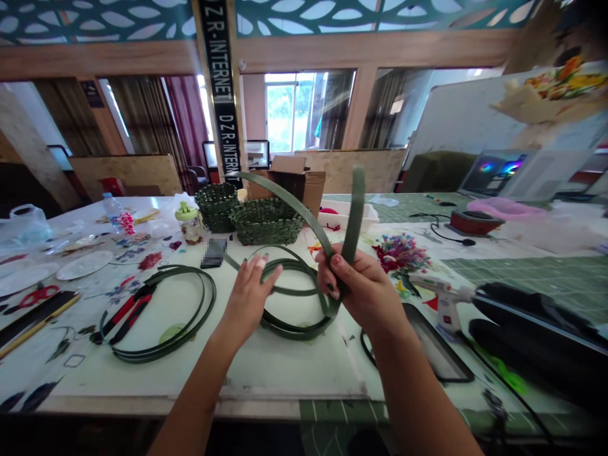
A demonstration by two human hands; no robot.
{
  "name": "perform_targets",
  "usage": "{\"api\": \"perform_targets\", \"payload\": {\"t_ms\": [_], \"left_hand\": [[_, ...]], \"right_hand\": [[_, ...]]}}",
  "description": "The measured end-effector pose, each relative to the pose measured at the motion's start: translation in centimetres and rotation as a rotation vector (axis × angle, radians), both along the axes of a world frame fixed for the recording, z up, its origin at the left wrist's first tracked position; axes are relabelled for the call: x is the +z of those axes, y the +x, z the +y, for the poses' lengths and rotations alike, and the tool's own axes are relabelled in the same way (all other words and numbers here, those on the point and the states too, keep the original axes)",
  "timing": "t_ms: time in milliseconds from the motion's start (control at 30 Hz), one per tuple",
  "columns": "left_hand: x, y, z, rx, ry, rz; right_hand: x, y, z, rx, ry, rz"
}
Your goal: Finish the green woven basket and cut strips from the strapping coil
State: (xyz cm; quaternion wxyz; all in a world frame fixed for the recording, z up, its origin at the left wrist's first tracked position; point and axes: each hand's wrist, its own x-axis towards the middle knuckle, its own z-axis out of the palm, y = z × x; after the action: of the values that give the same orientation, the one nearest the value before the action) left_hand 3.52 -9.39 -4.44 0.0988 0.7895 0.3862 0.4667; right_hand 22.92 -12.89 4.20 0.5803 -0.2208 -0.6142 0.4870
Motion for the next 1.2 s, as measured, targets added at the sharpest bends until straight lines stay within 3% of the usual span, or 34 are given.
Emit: {"api": "perform_targets", "payload": {"t_ms": [67,133,233,300,400,467,533,633,733,867,1033,1200], "left_hand": [[1.2,0.2,-0.1,-0.071,-0.095,-0.267],[1.9,0.3,-0.9,-0.272,-0.304,-0.633],[1.7,-0.1,-2.6,-0.552,-0.617,-1.190],[0.6,-0.8,-3.4,-0.534,-0.690,-1.444],[-1.8,-1.6,-4.1,-0.381,-0.722,-1.665],[-3.3,-1.4,-4.5,-0.377,-0.773,-1.709],[-4.2,-0.8,-4.9,-0.430,-0.821,-1.683],[-4.2,0.7,-5.5,-0.480,-0.830,-1.596],[-3.3,2.1,-5.9,-0.495,-0.821,-1.499],[-2.5,4.0,-6.2,-0.555,-0.834,-1.399],[-2.0,5.8,-6.2,-0.668,-0.757,-1.455],[-1.1,6.6,-6.3,-0.653,-0.814,-1.471]], "right_hand": [[-0.2,0.2,0.0,-0.133,0.131,-0.126],[-0.9,0.1,-0.1,-0.194,0.217,-0.346],[-3.2,-0.8,-0.5,-0.113,0.277,-0.717],[-5.1,-1.4,-1.0,-0.047,0.288,-0.896],[-7.9,-2.1,-1.8,-0.026,0.266,-1.003],[-9.3,-2.2,-2.3,-0.135,0.292,-1.011],[-10.3,-2.3,-2.9,-0.343,0.371,-0.979],[-11.3,-2.4,-4.0,-0.563,0.496,-0.867],[-11.9,-2.7,-5.2,-0.564,0.540,-0.715],[-12.6,-2.9,-6.0,-0.490,0.484,-0.600],[-12.4,-2.4,-5.7,-0.454,0.448,-0.556],[-12.0,-1.9,-4.9,-0.479,0.416,-0.527]]}}
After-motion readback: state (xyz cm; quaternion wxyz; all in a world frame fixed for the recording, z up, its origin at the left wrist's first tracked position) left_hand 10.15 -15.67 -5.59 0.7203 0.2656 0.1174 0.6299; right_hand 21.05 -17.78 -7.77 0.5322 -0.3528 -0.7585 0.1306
